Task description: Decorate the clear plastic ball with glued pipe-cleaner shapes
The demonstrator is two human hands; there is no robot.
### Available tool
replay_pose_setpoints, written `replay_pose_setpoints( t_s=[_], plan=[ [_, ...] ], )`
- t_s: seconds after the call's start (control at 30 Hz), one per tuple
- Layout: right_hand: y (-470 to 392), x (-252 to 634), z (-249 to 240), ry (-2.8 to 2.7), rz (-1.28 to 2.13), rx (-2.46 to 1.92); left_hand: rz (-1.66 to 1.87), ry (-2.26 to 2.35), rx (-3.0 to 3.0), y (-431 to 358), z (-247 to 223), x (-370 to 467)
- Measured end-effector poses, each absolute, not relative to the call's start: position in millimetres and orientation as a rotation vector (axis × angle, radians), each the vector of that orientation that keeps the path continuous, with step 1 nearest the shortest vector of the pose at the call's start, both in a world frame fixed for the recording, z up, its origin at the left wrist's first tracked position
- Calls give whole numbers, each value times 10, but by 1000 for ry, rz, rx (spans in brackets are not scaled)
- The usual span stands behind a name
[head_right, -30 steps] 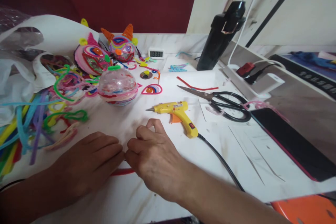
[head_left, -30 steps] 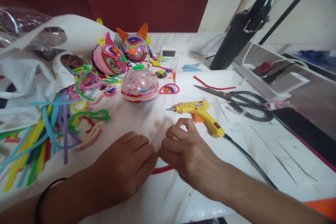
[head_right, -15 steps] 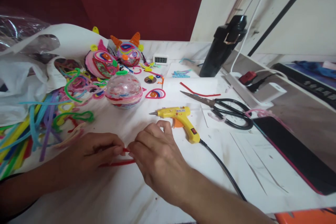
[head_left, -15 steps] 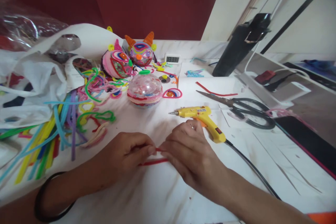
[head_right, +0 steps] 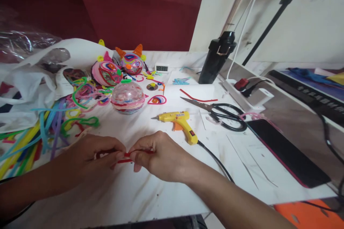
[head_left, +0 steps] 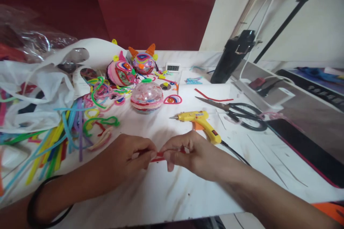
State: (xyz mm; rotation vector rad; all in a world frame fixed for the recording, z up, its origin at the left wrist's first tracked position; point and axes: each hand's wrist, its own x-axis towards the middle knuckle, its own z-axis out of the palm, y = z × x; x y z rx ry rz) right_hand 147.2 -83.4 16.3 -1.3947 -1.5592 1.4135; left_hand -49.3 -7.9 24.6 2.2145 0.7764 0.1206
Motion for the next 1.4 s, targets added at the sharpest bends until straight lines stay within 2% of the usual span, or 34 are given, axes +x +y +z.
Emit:
replay_pose_setpoints(
  t_s=[0.2,0.37,0.9,1.4],
  plan=[
    [-831,1450,188,-1580,1479,-1410,-101,824,2088,-143,392,-447],
    [-899,1435,213,-1664,1335,-1474,-175,826,2065,-176,465,-388],
    [-953,1408,413,-1877,1183,-1681,-211,893,2197,-286,563,-274],
    [-959,1408,425,-1990,549,-1801,-27,993,2514,-276,612,-194]
  ],
)
